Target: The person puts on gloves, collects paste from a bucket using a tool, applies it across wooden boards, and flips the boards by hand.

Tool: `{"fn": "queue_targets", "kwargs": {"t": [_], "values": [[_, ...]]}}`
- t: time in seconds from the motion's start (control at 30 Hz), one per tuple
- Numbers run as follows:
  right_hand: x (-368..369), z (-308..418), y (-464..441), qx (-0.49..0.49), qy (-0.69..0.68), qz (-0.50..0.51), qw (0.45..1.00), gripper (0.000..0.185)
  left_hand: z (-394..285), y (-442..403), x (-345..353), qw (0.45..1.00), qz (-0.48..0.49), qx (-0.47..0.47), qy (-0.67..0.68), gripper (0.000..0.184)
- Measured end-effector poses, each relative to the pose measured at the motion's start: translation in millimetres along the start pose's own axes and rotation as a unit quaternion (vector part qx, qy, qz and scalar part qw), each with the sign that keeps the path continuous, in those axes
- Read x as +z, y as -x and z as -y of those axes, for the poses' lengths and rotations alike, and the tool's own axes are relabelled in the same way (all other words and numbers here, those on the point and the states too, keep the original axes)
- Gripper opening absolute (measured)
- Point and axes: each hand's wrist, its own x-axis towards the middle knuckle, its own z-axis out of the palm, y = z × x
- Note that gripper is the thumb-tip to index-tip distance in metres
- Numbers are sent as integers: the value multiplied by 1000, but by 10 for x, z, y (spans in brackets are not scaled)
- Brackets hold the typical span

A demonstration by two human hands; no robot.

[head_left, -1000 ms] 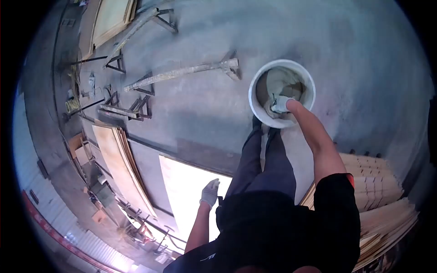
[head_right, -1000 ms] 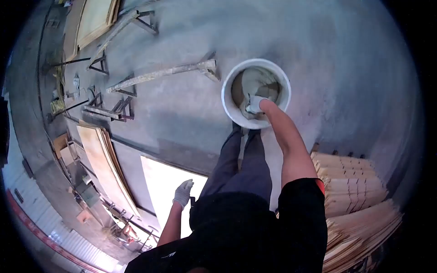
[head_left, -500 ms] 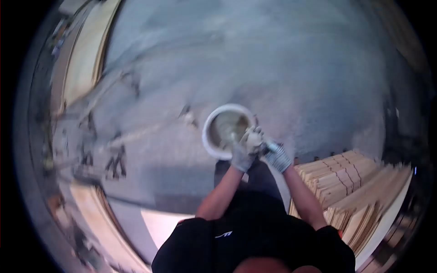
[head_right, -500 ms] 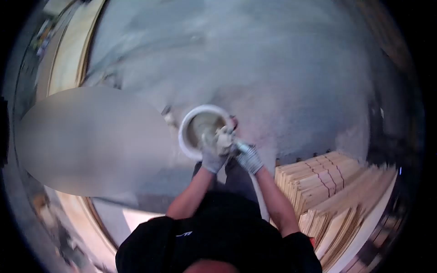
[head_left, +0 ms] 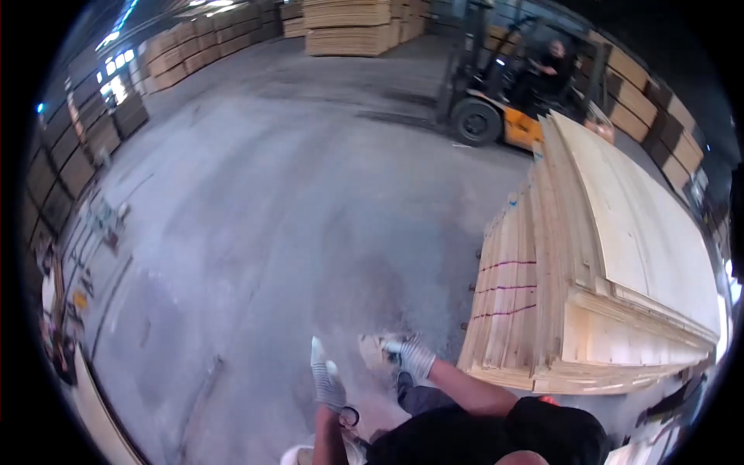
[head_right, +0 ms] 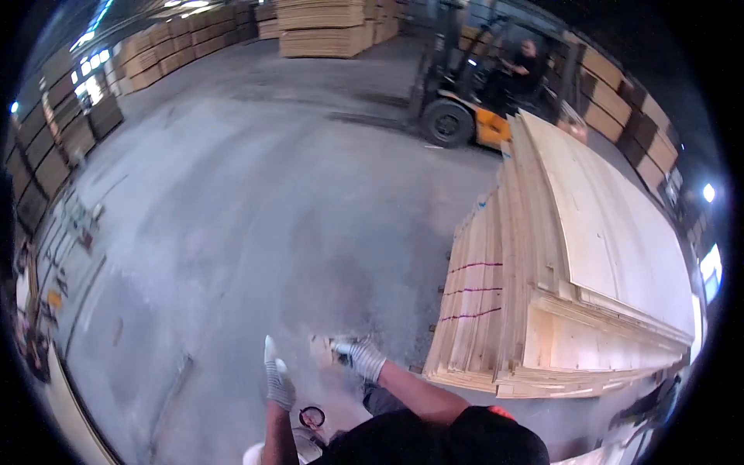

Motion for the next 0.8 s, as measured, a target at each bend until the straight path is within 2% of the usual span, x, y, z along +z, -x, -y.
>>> {"fn": "queue_targets", "kwargs": {"t": [0.07, 0.1, 0.2, 0.3, 0.4, 0.43, 0.47, 0.5, 0.53, 0.63, 0.67, 0.7, 0.8], "values": [[-380, 645, -430, -15, -75, 9, 997, 28, 239, -335, 263, 996, 36, -80, 9, 65], [-586, 938, -619, -54, -94, 34, 994, 30, 386, -506, 401, 991, 49, -120, 14, 64], [-499, 2233, -571, -112, -106, 0, 988, 33, 714, -1024, 758, 964, 84, -252, 20, 61], [-964, 2943, -1003, -146, -131, -37, 980, 33, 608, -1822, 1290, 867, 250, -367, -226, 55], [-1593, 3353, -1670, -190, -173, -72, 964, 34, 1253, -2589, 1999, 921, 249, -292, -63, 49], [-1773, 3472, -1852, -208, -185, -90, 956, 35, 1215, -2985, 2228, 922, 282, -262, -53, 46], [-1921, 3700, -2066, -223, -195, -105, 949, 35, 1402, -3375, 2478, 938, 314, -113, -97, 46], [-1998, 3958, -2237, -240, -208, -103, 943, 35, 1635, -3751, 2730, 929, 339, 35, -142, 46], [-2054, 4171, -2372, -253, -226, -104, 935, 35, 1819, -4098, 2912, 896, 360, 179, -186, 46], [-2607, 4692, -2813, -312, -196, -156, 916, 42, 1964, -5386, 3896, 901, 412, -64, -118, 50], [-2550, 4980, -2856, -326, -193, -232, 896, 36, 1770, -5788, 4196, 883, 435, -146, -96, 51], [-2630, 5280, -2975, -356, -212, -241, 877, 34, 1868, -6150, 4534, 870, 456, -144, -118, 54], [-3021, 5785, -3078, -424, -231, -291, 826, 29, 2316, -7115, 5553, 823, 547, 47, -146, 52]]}}
